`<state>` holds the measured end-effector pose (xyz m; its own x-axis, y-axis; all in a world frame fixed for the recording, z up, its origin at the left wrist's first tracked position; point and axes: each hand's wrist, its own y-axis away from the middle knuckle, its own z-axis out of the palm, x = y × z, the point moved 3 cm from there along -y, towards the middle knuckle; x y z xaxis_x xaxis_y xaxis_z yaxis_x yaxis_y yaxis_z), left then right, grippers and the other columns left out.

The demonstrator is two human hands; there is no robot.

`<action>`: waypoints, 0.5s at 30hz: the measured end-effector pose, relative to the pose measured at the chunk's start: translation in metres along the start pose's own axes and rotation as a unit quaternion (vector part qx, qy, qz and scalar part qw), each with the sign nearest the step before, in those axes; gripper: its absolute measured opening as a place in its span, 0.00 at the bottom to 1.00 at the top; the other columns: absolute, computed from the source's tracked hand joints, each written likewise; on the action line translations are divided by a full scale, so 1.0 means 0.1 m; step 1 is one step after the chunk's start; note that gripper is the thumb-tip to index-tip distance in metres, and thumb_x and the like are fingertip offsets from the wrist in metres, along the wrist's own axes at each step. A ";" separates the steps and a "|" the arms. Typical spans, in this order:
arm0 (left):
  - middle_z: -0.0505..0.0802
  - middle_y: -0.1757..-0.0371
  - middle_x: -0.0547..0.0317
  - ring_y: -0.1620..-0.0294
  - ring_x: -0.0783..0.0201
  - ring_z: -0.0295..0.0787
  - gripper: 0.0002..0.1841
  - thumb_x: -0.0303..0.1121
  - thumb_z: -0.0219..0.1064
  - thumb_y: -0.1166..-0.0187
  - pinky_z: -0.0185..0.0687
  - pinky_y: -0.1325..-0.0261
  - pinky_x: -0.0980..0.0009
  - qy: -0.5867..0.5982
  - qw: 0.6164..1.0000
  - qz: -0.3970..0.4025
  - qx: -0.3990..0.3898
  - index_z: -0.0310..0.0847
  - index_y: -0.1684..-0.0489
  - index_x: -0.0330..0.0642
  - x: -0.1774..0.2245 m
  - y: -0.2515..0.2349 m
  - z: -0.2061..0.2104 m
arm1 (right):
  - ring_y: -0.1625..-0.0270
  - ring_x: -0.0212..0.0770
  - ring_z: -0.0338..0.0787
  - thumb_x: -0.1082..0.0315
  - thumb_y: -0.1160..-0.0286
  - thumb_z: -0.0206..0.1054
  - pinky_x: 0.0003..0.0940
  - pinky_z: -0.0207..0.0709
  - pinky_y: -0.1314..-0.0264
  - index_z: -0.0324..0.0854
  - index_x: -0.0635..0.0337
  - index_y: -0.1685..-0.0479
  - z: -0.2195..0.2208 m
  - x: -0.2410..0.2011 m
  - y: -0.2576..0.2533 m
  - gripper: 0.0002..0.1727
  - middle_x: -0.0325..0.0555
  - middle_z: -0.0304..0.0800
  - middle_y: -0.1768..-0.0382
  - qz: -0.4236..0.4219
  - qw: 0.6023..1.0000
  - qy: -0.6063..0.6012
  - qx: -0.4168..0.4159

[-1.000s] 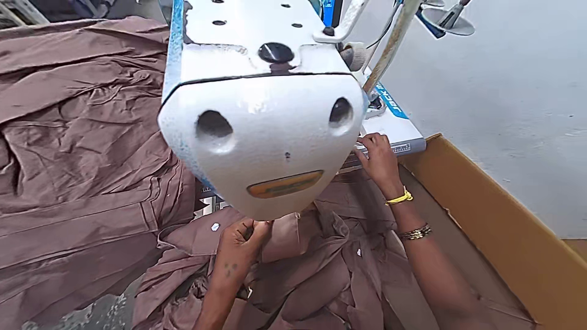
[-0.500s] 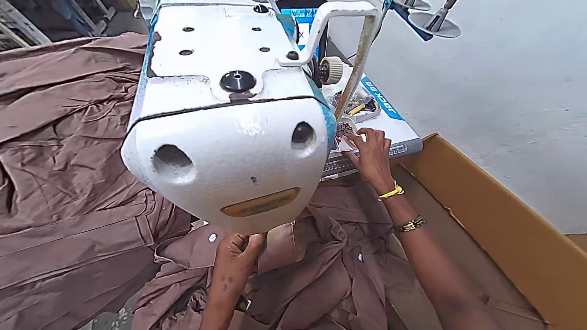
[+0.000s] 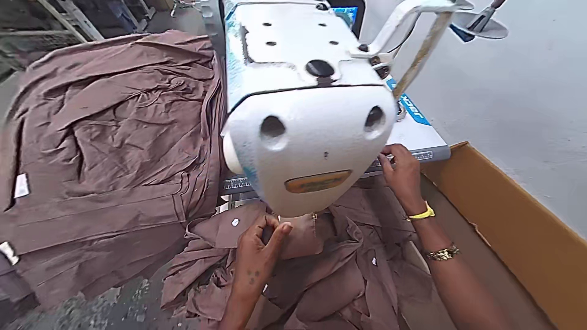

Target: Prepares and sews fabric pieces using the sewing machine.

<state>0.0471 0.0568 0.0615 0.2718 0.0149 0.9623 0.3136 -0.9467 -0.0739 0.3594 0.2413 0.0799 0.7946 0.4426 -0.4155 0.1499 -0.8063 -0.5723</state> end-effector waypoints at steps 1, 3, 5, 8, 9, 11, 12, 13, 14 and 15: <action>0.79 0.82 0.78 0.84 0.85 0.71 0.15 0.49 0.70 0.24 0.66 0.79 0.85 -0.003 1.000 0.005 -0.007 0.81 0.75 0.50 0.02 0.02 0.01 | 0.58 0.54 0.91 0.73 0.22 0.65 0.53 0.82 0.54 0.87 0.70 0.53 -0.02 -0.11 0.02 0.09 0.60 0.91 0.57 0.030 0.999 -0.037 -0.002; 0.77 0.86 0.76 0.86 0.85 0.69 0.16 0.44 0.69 0.23 0.64 0.82 0.85 0.006 0.999 0.047 -0.026 0.77 0.82 0.49 0.07 0.05 0.00 | 0.63 0.42 0.89 0.71 0.22 0.66 0.43 0.82 0.57 0.88 0.66 0.51 -0.02 -0.40 0.02 0.10 0.53 0.92 0.59 0.061 0.992 -0.106 -0.030; 0.79 0.84 0.75 0.82 0.86 0.71 0.16 0.38 0.69 0.24 0.68 0.78 0.87 0.050 0.990 0.109 -0.069 0.76 0.84 0.48 0.09 0.14 -0.08 | 0.58 0.35 0.91 0.71 0.22 0.65 0.36 0.83 0.51 0.89 0.66 0.49 -0.03 -0.77 0.01 0.11 0.49 0.94 0.56 0.051 0.980 -0.169 -0.088; 0.80 0.73 0.81 0.73 0.90 0.73 0.12 0.35 0.73 0.26 0.71 0.70 0.91 0.187 0.970 0.065 -0.141 0.74 0.75 0.57 -0.16 0.32 -0.23 | 0.54 0.33 0.93 0.68 0.23 0.67 0.28 0.86 0.47 0.89 0.64 0.57 -0.02 -1.27 0.16 0.08 0.47 0.95 0.58 -0.102 0.976 -0.175 -0.082; 0.82 0.69 0.83 0.70 0.89 0.76 0.11 0.34 0.75 0.27 0.73 0.68 0.90 0.238 0.960 0.024 -0.149 0.74 0.67 0.60 -0.26 0.37 -0.28 | 0.54 0.39 0.93 0.66 0.23 0.68 0.32 0.86 0.48 0.88 0.63 0.60 0.00 -1.42 0.24 0.09 0.50 0.93 0.60 -0.166 0.973 -0.147 -0.059; 0.91 0.54 0.77 0.56 0.80 0.89 0.20 0.33 0.77 0.28 0.87 0.52 0.80 0.312 0.933 -0.028 -0.176 0.73 0.42 0.59 -0.32 0.44 -0.34 | 0.59 0.42 0.92 0.61 0.23 0.67 0.32 0.85 0.54 0.87 0.59 0.67 0.07 -1.68 0.38 0.11 0.48 0.92 0.66 -0.283 0.957 -0.062 -0.005; 0.93 0.46 0.72 0.49 0.75 0.92 0.25 0.34 0.76 0.26 0.89 0.44 0.74 0.329 0.925 -0.039 -0.188 0.69 0.33 0.56 -0.26 0.46 -0.34 | 0.62 0.43 0.91 0.62 0.22 0.66 0.32 0.82 0.58 0.86 0.56 0.72 0.12 -1.79 0.42 0.12 0.46 0.91 0.70 -0.327 0.945 -0.021 0.019; 0.93 0.43 0.70 0.47 0.73 0.93 0.26 0.36 0.75 0.25 0.90 0.42 0.72 0.316 0.929 -0.044 -0.185 0.67 0.30 0.52 -0.17 0.47 -0.33 | 0.65 0.44 0.90 0.63 0.25 0.66 0.33 0.80 0.61 0.85 0.55 0.78 0.16 -1.86 0.43 0.13 0.45 0.91 0.74 -0.347 0.937 0.007 0.033; 0.93 0.45 0.71 0.49 0.75 0.93 0.23 0.39 0.72 0.22 0.90 0.43 0.73 0.274 0.946 -0.041 -0.169 0.70 0.32 0.48 -0.07 0.47 -0.31 | 0.66 0.44 0.92 0.64 0.28 0.67 0.34 0.81 0.62 0.84 0.55 0.81 0.18 -1.90 0.42 0.13 0.46 0.92 0.75 -0.345 0.938 0.024 0.038; 0.94 0.50 0.71 0.53 0.77 0.93 0.17 0.40 0.69 0.19 0.91 0.47 0.75 0.211 0.967 -0.022 -0.144 0.76 0.37 0.44 0.02 0.45 -0.30 | 0.63 0.44 0.94 0.64 0.29 0.68 0.34 0.83 0.60 0.85 0.56 0.80 0.19 -1.90 0.42 0.12 0.47 0.94 0.72 -0.327 0.944 0.017 0.031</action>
<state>0.0346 0.0049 0.0678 -0.1512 -0.0191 0.9883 0.0344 -0.9993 -0.0141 0.2035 0.1304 0.1217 0.5633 0.8238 0.0634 0.5808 -0.3402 -0.7396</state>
